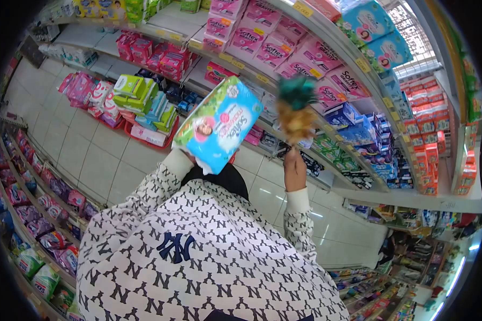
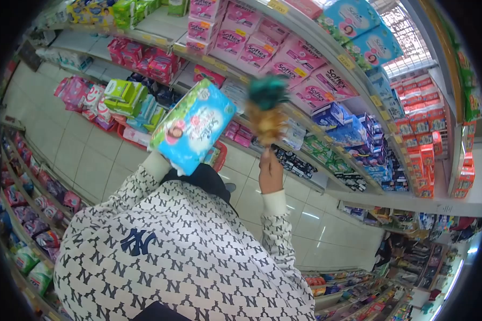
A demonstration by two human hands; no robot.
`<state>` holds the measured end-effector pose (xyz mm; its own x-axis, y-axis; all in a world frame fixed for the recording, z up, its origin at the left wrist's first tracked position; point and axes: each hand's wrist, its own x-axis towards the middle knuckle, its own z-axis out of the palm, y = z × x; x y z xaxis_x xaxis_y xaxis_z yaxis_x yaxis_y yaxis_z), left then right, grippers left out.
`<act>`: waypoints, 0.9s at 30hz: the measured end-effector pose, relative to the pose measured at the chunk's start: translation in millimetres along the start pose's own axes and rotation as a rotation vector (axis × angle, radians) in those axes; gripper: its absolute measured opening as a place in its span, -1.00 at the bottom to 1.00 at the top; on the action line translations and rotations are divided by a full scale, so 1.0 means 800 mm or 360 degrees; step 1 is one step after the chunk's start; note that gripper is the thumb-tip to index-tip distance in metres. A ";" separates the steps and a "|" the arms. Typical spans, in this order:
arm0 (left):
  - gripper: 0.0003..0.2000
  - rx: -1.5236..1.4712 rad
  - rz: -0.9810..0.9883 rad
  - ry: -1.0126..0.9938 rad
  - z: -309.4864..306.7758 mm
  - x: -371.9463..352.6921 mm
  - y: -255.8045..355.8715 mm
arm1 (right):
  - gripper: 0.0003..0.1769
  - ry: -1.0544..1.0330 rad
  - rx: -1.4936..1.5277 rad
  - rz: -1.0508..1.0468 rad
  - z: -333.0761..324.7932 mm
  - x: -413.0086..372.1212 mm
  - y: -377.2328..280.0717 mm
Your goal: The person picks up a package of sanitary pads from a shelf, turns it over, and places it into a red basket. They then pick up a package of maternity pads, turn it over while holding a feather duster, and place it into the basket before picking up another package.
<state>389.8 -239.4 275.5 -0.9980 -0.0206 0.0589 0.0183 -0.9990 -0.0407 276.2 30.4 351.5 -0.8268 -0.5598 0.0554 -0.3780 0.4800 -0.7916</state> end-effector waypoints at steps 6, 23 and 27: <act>-0.22 -0.0002 0.0010 -0.0002 0.010 -0.001 0.000 | -0.79 -0.0363 -0.0596 -0.0398 0.003 -0.001 -0.029; -0.30 0.0102 0.0276 0.0272 0.052 0.017 0.012 | -0.71 0.0237 0.0015 0.0322 -0.013 0.046 0.000; -0.32 0.0071 0.0435 0.0438 0.072 0.028 0.000 | -0.73 -0.0136 -0.0474 -0.0451 0.047 -0.016 -0.078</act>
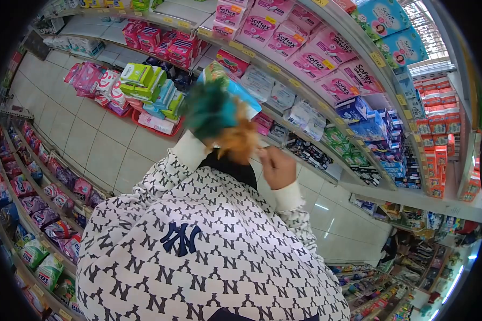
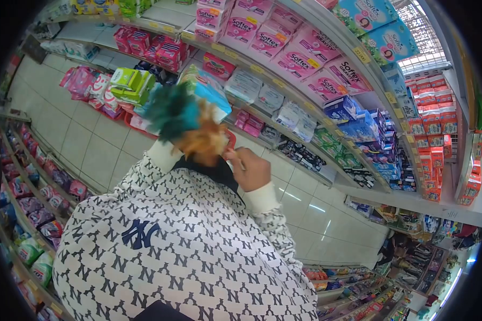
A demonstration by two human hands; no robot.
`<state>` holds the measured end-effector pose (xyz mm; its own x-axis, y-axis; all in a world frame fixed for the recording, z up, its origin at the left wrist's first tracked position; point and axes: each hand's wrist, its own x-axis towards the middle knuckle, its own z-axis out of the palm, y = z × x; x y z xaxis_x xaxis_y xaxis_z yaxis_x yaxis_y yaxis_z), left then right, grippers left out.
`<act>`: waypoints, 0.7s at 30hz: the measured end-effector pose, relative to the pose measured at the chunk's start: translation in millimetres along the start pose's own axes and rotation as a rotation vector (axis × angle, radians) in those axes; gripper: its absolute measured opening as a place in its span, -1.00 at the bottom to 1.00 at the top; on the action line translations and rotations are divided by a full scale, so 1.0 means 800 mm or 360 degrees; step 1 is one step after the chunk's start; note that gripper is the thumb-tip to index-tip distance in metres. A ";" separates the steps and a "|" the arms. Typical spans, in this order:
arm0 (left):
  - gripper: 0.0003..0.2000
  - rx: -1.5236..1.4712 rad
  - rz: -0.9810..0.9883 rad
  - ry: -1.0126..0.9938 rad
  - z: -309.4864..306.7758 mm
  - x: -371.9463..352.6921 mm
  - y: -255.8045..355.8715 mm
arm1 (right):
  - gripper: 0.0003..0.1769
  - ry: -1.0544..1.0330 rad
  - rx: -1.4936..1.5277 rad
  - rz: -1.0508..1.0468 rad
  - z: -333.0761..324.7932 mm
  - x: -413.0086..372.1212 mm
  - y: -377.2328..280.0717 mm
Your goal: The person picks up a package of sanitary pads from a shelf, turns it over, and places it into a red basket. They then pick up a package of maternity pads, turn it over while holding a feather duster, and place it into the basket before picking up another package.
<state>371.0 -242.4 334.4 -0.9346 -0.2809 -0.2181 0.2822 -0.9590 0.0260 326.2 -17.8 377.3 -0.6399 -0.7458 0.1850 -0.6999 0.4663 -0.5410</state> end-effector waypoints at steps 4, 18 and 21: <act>-0.33 0.0066 0.0194 0.0223 0.011 -0.001 -0.013 | -0.68 0.0218 0.0190 0.0410 0.035 0.021 0.051; -0.44 0.0321 0.0674 0.0298 -0.016 0.010 -0.009 | -0.44 0.0483 0.1335 0.1130 0.027 0.022 0.131; -0.34 0.0777 0.0799 0.0055 0.006 -0.007 -0.002 | -0.45 0.0372 0.1561 0.0897 -0.010 0.006 0.087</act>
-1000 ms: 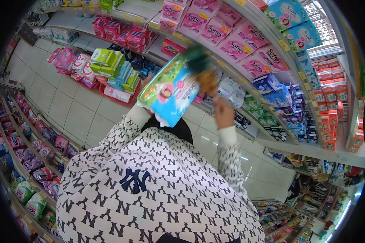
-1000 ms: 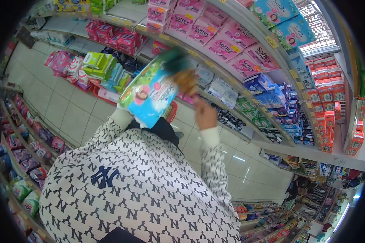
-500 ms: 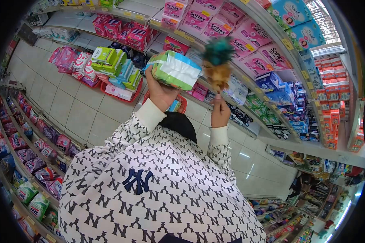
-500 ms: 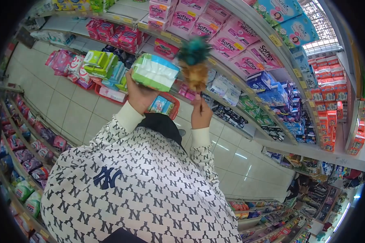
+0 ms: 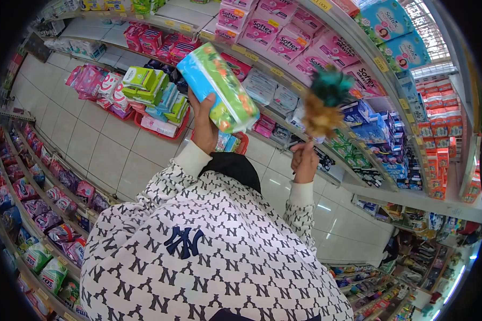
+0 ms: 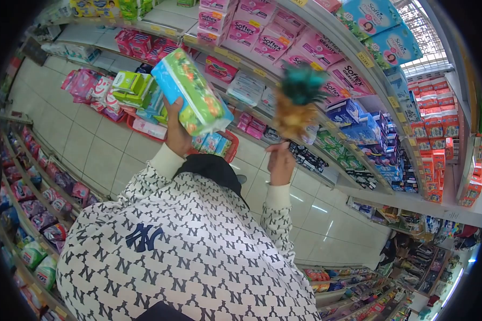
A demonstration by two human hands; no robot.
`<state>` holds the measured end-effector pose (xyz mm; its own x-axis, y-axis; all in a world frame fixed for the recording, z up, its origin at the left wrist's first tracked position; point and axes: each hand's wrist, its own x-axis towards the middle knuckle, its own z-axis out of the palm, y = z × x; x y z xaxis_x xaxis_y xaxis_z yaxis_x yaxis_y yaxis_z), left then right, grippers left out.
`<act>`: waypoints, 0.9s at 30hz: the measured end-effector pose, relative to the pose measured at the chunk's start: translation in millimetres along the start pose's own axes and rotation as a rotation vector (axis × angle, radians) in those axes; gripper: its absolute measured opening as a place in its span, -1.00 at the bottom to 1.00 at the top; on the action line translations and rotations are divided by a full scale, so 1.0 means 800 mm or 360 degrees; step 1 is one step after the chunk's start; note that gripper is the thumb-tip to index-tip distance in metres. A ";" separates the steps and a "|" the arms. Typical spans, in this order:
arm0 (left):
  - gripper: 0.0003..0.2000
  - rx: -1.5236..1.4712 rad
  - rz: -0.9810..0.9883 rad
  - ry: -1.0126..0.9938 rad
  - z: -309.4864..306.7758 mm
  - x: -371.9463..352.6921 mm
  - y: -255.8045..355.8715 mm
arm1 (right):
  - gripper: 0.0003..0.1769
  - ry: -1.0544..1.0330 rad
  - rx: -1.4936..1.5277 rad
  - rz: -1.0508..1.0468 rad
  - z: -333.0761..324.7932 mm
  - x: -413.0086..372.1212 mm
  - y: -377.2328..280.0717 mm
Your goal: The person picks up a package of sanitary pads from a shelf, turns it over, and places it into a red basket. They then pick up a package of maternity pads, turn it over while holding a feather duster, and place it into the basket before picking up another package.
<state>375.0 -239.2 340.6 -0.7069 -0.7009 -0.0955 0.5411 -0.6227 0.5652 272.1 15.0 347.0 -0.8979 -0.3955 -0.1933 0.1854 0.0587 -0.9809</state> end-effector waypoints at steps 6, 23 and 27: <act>-0.18 0.0025 -0.0619 -0.0600 -0.028 -0.005 0.015 | -0.79 -0.0140 -0.1172 -0.0633 -0.011 0.040 0.014; 0.04 0.1236 0.0309 -0.0522 0.010 0.030 0.009 | -0.68 -0.0067 -0.1174 -0.0947 -0.005 -0.001 -0.024; 0.08 0.1064 0.0156 -0.0830 0.022 0.010 0.014 | -0.61 0.0140 -0.1344 -0.0615 -0.004 0.019 -0.044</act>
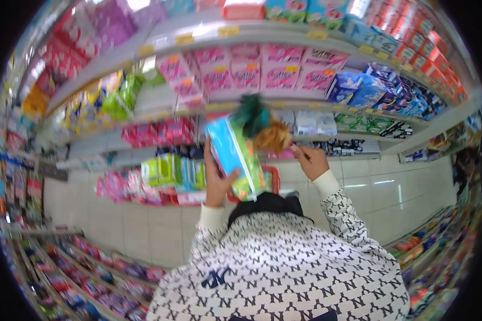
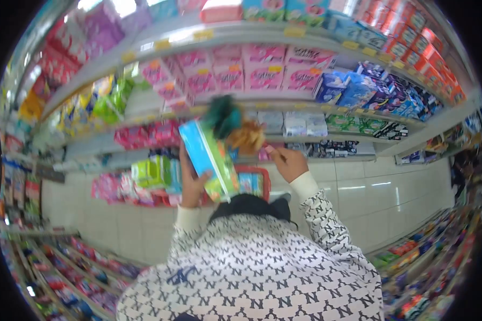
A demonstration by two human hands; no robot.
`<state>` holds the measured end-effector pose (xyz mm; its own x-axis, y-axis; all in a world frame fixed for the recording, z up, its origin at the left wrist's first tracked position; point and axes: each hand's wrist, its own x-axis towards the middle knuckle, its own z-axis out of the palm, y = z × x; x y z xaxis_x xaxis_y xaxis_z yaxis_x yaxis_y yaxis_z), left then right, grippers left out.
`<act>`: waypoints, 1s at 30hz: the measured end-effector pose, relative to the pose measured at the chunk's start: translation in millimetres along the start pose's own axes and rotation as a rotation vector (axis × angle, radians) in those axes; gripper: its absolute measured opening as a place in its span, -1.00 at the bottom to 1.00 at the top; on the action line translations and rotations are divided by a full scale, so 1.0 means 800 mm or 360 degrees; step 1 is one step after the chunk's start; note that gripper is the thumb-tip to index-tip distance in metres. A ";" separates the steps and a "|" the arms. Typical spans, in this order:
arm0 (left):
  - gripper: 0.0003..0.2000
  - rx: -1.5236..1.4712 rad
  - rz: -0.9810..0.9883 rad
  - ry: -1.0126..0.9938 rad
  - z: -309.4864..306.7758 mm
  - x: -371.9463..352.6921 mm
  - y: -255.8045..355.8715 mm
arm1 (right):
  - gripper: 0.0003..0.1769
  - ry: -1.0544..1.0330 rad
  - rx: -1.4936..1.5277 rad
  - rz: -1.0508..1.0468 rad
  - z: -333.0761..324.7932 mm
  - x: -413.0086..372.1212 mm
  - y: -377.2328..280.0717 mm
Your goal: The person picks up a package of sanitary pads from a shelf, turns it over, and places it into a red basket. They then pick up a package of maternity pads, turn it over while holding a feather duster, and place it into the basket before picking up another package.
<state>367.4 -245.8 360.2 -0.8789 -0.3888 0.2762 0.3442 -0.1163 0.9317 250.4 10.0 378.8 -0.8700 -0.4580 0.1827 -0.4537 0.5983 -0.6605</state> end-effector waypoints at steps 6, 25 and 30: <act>0.06 0.0458 0.0082 -0.0034 0.030 0.009 0.008 | -0.63 0.0263 0.0422 -0.0067 -0.018 0.009 -0.029; -0.17 0.0538 0.0836 0.0048 0.236 0.261 0.191 | -0.24 0.0345 0.1770 -0.0630 -0.185 0.218 -0.057; -0.24 0.0330 0.0671 -0.0360 0.239 0.329 0.202 | -0.33 0.0380 0.1734 -0.0863 -0.226 0.288 -0.081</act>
<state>128.4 -192.6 628.7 -0.7351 -0.1528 0.6605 0.6315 0.2001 0.7491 44.2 -15.4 595.6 -0.6855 -0.2761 0.6736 -0.4682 -0.5414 -0.6984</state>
